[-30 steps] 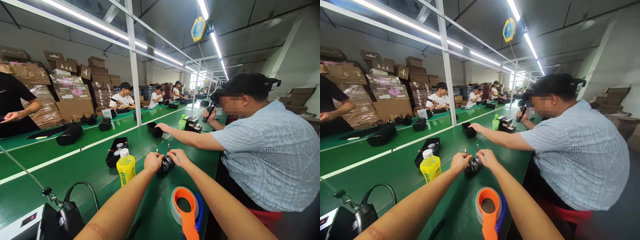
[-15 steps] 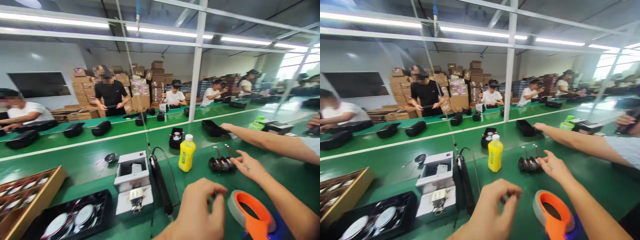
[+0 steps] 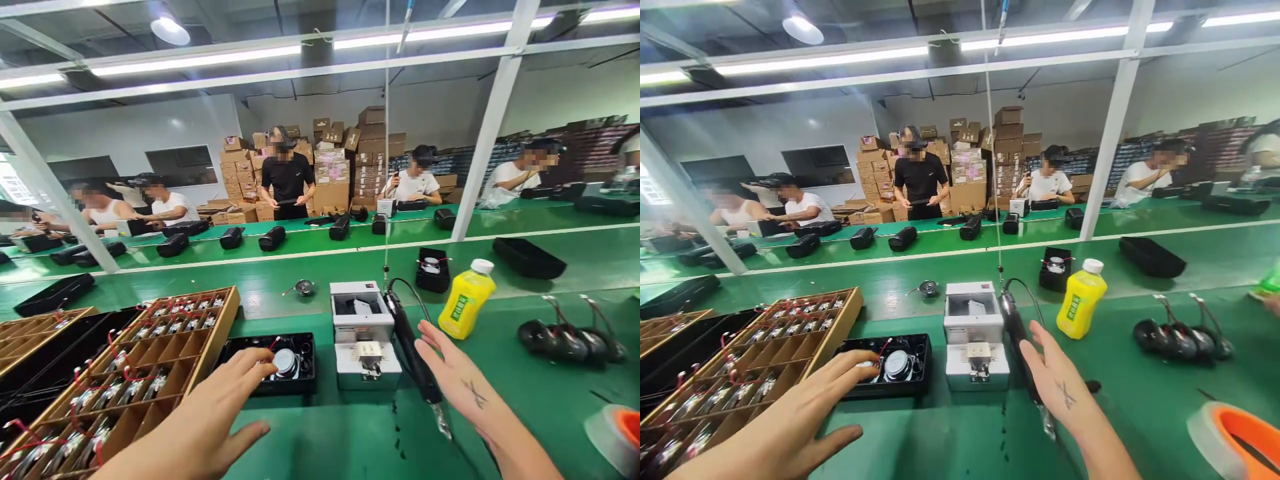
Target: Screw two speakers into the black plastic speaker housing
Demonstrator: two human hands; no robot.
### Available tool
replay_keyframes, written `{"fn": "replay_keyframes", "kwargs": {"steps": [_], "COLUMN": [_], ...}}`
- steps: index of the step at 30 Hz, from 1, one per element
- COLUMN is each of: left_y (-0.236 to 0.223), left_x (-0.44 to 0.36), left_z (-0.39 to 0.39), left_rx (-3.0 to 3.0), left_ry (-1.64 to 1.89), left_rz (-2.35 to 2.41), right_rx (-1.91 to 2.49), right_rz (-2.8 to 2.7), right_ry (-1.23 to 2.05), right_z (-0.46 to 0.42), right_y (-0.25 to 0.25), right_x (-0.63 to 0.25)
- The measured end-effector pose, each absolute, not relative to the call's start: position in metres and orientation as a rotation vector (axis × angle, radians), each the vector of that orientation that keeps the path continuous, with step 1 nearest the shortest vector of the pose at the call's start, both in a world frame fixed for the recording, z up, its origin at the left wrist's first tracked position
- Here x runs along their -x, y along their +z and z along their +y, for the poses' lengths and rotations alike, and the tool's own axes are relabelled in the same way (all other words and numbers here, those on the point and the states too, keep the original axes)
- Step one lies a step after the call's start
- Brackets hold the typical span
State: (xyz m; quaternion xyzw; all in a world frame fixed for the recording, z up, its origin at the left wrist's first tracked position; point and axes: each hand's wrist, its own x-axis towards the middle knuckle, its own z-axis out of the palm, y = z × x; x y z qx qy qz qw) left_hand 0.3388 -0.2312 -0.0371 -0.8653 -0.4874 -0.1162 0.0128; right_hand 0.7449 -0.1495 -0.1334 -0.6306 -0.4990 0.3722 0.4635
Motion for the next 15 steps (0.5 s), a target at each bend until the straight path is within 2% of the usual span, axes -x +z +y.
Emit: {"fn": "replay_keyframes", "kwargs": {"steps": [4, 7, 11, 15], "left_y": [-0.039, -0.048, -0.068, -0.080], "left_x": [-0.331, -0.330, -0.317, -0.306], "left_z": [-0.196, -0.168, -0.140, -0.126], "left_rx": [2.805, 2.918, 3.005, 3.050], "left_ry": [-0.055, 0.077, 0.083, 0.034], "left_rz": [-1.541, -1.514, -1.475, -1.457], "right_rx": [1.683, 1.688, 1.656, 1.658], "right_rz": [-1.153, -1.166, -1.113, -1.051], "right_ry": [0.827, 0.914, 1.064, 0.973], "right_z": [-0.110, -0.100, -0.109, -0.126], "right_y": [-0.168, -0.172, -0.167, -0.160], "right_x": [-0.739, -0.743, -0.749, -0.770]}}
